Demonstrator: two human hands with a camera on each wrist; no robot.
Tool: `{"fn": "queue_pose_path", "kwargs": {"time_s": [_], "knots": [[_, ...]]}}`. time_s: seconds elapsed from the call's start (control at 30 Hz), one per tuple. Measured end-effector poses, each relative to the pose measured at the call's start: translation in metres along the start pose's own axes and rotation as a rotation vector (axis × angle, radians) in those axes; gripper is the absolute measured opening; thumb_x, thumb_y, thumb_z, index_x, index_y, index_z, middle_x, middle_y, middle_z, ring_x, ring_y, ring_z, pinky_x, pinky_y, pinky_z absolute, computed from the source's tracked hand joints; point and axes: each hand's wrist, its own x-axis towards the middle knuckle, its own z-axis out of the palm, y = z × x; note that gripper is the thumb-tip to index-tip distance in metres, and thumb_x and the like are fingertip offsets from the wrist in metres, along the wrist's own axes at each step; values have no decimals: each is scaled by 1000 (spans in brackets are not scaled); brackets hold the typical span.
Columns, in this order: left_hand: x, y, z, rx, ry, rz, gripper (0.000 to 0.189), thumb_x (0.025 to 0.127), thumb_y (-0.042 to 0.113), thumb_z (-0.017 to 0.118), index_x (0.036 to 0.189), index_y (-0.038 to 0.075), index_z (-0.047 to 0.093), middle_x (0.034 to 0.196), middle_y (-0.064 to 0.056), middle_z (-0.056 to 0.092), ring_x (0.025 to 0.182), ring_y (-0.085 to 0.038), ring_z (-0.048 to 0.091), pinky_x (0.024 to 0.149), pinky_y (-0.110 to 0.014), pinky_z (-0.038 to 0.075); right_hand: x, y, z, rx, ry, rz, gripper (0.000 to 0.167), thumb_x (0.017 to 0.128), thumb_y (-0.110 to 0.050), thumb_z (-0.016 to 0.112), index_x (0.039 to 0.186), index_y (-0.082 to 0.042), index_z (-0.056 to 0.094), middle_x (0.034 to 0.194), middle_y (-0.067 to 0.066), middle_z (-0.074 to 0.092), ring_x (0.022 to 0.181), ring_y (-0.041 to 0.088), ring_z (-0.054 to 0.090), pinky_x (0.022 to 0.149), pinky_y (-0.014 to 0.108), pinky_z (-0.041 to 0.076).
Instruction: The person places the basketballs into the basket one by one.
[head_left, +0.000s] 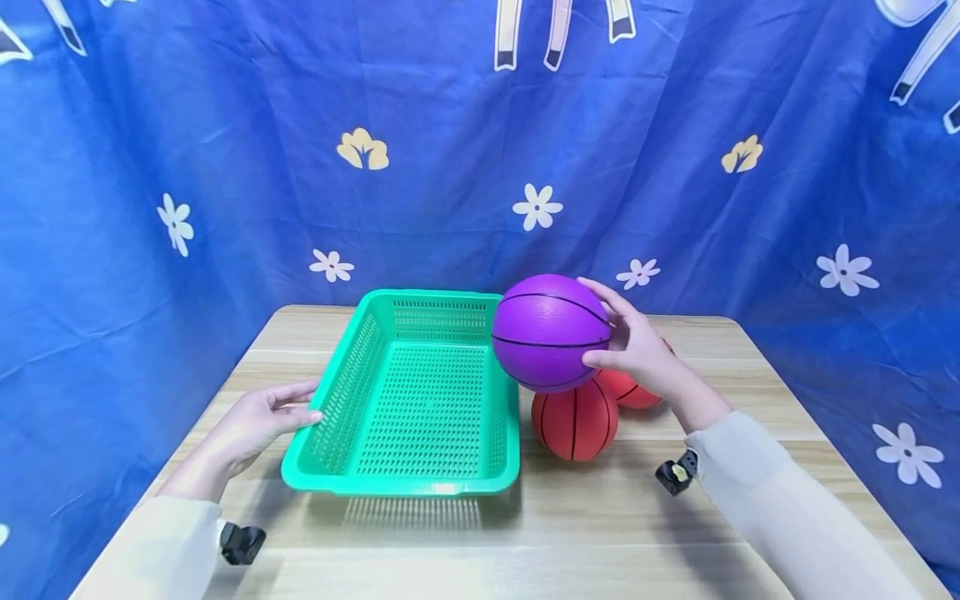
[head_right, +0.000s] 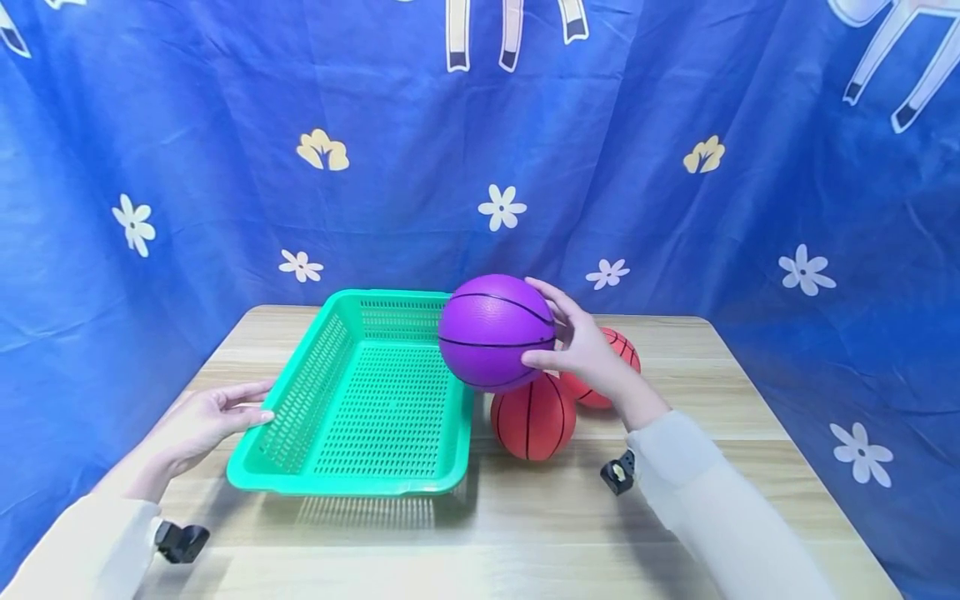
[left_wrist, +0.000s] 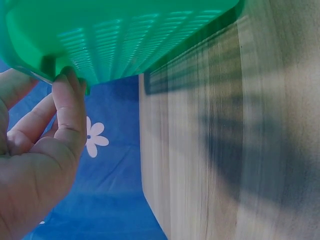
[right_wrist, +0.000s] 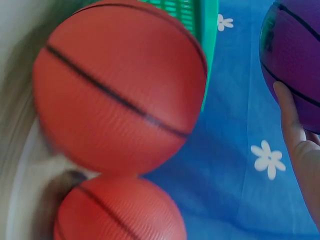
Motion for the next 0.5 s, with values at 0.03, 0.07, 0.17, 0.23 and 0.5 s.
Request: {"fn": "queue_pose_path", "kwargs": {"time_s": [0.03, 0.07, 0.17, 0.23, 0.5], "knots": [[0, 0, 0, -1, 0, -1, 67, 90, 27, 67, 143, -4, 38, 134, -26, 49, 112, -32, 56, 91, -35, 49, 5, 0, 4, -10, 7, 10, 93, 72, -17, 85, 149, -17, 32, 137, 20, 41, 110, 34, 56, 85, 45, 52], [-1, 0, 0, -2, 0, -2, 67, 90, 27, 67, 143, -4, 38, 134, -26, 49, 112, -32, 56, 91, -35, 49, 9, 0, 7, -27, 15, 19, 93, 71, -19, 85, 149, -18, 33, 137, 20, 42, 110, 34, 56, 85, 45, 52], [-2, 0, -1, -3, 2, -7, 68, 90, 27, 68, 143, -4, 38, 134, -26, 49, 113, -34, 54, 92, -38, 48, 23, 1, 16, -85, 27, 22, 93, 71, -25, 86, 148, -20, 34, 137, 19, 44, 110, 36, 56, 86, 44, 52], [-2, -1, 0, -1, 5, -12, 68, 90, 27, 68, 143, -4, 38, 134, -26, 49, 114, -35, 54, 93, -40, 47, 32, 3, 23, -111, 26, 11, 94, 70, -29, 86, 148, -19, 35, 136, 19, 46, 111, 37, 55, 86, 45, 52], [-2, 1, 0, -25, 3, -1, 65, 90, 23, 68, 142, -5, 39, 135, -25, 48, 112, -29, 56, 91, -33, 49, 64, 8, 46, -151, 23, 39, 87, 74, -25, 83, 147, -27, 36, 135, 13, 47, 110, 34, 56, 83, 45, 53]]}}
